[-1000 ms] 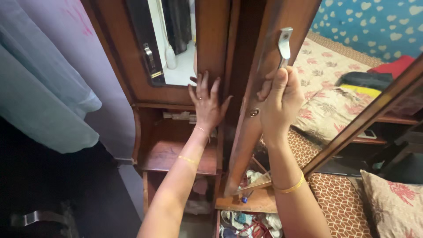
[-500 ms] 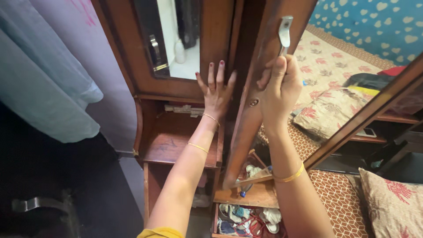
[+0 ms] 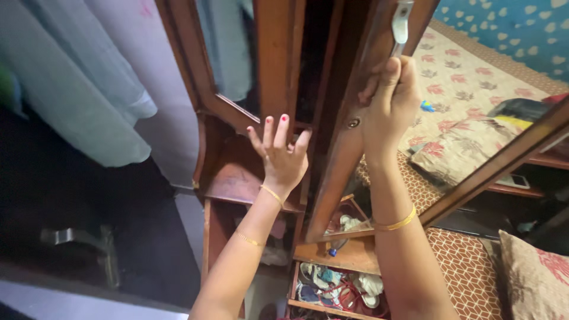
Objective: The person opens and closes a dark brown door, then opens a wooden cabinet and pulls out a drawer before closing them. They open a window, adjust the curtain, and close it. Finally, they open and close a pink wardrobe door and a white cabinet door.
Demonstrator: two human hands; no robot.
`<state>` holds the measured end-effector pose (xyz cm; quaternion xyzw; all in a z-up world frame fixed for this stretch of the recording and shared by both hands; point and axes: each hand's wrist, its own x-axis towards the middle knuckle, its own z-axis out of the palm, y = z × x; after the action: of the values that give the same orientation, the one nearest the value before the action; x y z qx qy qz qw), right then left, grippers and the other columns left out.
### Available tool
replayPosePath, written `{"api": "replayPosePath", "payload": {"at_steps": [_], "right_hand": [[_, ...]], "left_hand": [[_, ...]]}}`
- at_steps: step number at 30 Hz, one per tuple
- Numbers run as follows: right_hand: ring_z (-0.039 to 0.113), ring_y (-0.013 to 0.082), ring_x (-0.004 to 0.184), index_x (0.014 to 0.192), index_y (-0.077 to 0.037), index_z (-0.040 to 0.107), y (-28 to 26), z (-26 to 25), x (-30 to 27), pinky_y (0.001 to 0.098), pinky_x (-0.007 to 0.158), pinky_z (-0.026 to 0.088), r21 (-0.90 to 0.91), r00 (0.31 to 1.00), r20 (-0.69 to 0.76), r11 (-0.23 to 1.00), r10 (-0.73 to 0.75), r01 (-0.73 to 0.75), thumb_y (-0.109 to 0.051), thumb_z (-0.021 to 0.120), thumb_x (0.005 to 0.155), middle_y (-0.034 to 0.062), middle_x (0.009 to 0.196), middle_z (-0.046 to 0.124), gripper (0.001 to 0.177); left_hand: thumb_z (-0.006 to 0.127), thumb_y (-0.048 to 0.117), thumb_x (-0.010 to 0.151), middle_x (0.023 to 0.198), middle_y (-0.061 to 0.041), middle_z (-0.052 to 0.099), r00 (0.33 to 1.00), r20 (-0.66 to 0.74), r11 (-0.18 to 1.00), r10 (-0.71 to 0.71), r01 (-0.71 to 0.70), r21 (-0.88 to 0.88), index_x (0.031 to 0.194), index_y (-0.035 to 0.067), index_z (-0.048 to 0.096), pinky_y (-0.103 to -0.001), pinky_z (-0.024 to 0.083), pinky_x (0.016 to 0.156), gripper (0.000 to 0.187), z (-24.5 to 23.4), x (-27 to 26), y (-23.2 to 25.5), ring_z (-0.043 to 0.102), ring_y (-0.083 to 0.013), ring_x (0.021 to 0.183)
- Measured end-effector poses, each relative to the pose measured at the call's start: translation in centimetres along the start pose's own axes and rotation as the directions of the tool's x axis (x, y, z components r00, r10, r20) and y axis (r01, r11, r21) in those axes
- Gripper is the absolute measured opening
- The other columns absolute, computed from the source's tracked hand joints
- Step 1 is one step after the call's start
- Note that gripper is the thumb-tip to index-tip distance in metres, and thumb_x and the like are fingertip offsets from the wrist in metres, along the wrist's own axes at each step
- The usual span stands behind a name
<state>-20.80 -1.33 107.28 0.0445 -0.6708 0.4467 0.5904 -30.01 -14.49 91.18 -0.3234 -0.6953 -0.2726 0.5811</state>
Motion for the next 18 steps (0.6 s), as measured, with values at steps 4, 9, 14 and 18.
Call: {"api": "replayPosePath", "payload": {"at_steps": [4,9,14,18], "right_hand": [[0.053,0.0067,0.062,0.101,-0.003,0.055,0.1,-0.3,-0.3,0.0234,0.059,0.045,0.003,1.0,0.012,1.0,-0.027,0.027,-0.032,0.046,0.121,0.0004,0.073,0.054,0.036],[0.052,0.0055,0.059,0.104,-0.004,0.055,-0.1,-1.2,-0.6,0.0205,0.056,0.043,0.023,0.996,0.033,0.997,-0.079,0.079,-0.031,0.045,0.123,0.0003,0.073,0.054,0.035],[0.05,0.006,0.06,0.1,-0.003,0.054,-0.4,-1.6,-1.3,0.0207,0.057,0.043,0.136,0.998,0.035,0.989,-0.055,0.05,-0.031,0.047,0.124,0.001,0.073,0.053,0.038],[0.049,0.0064,0.058,0.098,-0.002,0.054,-1.8,-3.0,-2.0,0.0209,0.056,0.042,0.149,0.999,0.022,0.988,-0.033,0.03,-0.032,0.048,0.124,0.0009,0.071,0.052,0.04]], "left_hand": [[0.063,0.006,0.099,0.161,-0.018,0.035,0.999,-0.027,0.999,-0.041,0.041,0.024,0.113,0.017,0.055,-0.07,0.01,0.127,0.019,-5.5,-0.6,-1.8,0.028,-0.044,0.15],[0.058,0.004,0.092,0.16,-0.028,0.032,0.952,0.059,0.954,-0.301,0.3,0.018,0.148,0.005,0.056,-0.058,0.029,0.124,0.055,-12.9,-1.1,-4.0,0.037,-0.0463,0.148],[0.058,0.0,0.094,0.165,-0.028,0.029,0.872,-0.05,0.872,-0.486,0.488,0.033,0.151,0.003,0.055,-0.052,0.035,0.129,0.057,-16.7,-1.9,-6.3,0.034,-0.048,0.155],[0.061,-0.002,0.092,0.169,-0.028,0.022,0.821,-0.042,0.821,-0.569,0.57,0.034,0.155,0.002,0.051,-0.052,0.031,0.131,0.063,-19.1,-2.7,-8.5,0.028,-0.0485,0.159]]}}
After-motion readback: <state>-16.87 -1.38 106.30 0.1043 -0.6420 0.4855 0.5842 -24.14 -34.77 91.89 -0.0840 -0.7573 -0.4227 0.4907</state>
